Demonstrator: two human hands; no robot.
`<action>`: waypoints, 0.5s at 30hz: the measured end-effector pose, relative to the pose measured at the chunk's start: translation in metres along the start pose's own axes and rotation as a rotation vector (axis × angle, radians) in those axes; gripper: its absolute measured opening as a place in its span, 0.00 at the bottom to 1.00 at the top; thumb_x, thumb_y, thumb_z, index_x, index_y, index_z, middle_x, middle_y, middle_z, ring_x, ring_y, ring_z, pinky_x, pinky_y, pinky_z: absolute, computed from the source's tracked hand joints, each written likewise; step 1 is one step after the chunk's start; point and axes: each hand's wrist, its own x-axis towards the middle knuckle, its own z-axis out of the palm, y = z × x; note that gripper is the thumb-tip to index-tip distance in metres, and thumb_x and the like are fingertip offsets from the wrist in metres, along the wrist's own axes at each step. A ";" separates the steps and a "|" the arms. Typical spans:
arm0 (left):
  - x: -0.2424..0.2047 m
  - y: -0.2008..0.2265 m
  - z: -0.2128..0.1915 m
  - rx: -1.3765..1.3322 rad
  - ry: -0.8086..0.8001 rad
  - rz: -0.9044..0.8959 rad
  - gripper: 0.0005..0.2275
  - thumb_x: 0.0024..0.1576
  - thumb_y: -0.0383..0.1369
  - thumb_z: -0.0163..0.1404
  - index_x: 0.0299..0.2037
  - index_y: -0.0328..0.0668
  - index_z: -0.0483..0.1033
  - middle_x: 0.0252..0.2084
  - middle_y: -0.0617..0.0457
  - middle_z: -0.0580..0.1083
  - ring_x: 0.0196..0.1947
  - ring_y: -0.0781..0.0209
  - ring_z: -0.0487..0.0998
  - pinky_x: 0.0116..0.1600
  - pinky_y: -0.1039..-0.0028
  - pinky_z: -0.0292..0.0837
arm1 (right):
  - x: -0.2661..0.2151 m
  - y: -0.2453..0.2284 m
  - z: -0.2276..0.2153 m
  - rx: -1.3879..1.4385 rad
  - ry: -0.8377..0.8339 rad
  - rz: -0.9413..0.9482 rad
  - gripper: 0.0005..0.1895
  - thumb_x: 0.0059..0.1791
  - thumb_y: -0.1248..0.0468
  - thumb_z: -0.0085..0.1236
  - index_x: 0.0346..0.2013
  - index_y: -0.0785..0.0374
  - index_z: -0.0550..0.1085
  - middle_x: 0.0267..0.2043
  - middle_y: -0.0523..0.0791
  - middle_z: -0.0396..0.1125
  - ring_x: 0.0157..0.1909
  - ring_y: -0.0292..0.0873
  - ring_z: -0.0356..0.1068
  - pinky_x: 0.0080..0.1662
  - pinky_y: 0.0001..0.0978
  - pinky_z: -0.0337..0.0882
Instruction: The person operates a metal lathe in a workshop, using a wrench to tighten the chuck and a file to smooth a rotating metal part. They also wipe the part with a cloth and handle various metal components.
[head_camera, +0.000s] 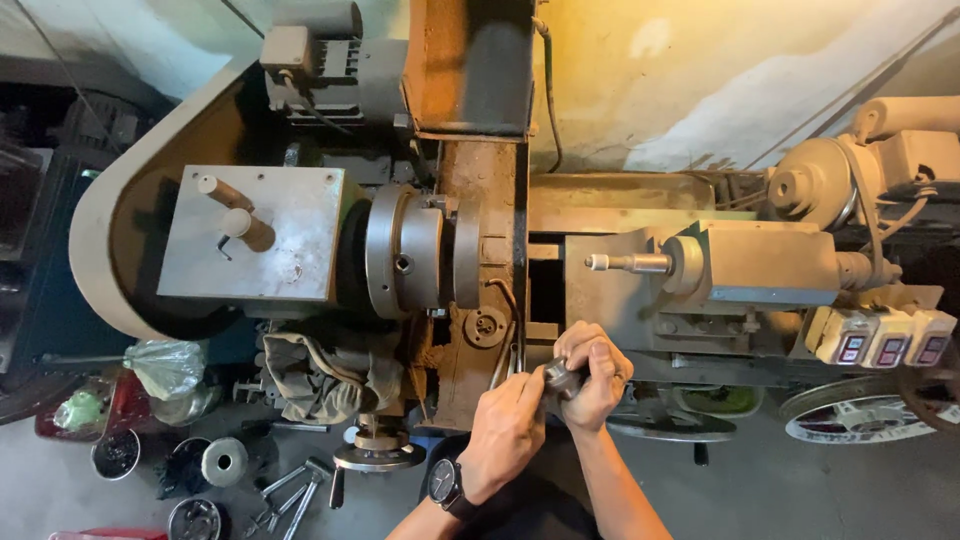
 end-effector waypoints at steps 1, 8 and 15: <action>0.000 -0.001 0.000 -0.010 -0.002 0.008 0.23 0.48 0.18 0.53 0.56 0.28 0.71 0.37 0.41 0.73 0.36 0.41 0.76 0.39 0.59 0.73 | -0.002 0.004 -0.004 0.004 0.010 0.009 0.22 0.58 0.62 0.43 0.20 0.67 0.61 0.29 0.48 0.58 0.34 0.43 0.57 0.37 0.36 0.62; 0.016 -0.021 -0.053 0.073 -0.313 0.130 0.08 0.52 0.25 0.56 0.38 0.33 0.71 0.34 0.43 0.72 0.36 0.42 0.75 0.39 0.59 0.71 | 0.012 -0.043 -0.016 -0.249 -0.457 0.176 0.20 0.56 0.53 0.54 0.49 0.69 0.71 0.46 0.52 0.66 0.49 0.50 0.67 0.53 0.37 0.68; 0.030 0.023 -0.088 0.206 -0.616 0.236 0.08 0.50 0.24 0.54 0.38 0.34 0.71 0.33 0.45 0.72 0.37 0.44 0.75 0.39 0.59 0.71 | 0.025 -0.101 -0.024 -0.693 -1.043 0.180 0.37 0.41 0.65 0.74 0.63 0.63 0.70 0.61 0.53 0.71 0.63 0.50 0.70 0.61 0.42 0.70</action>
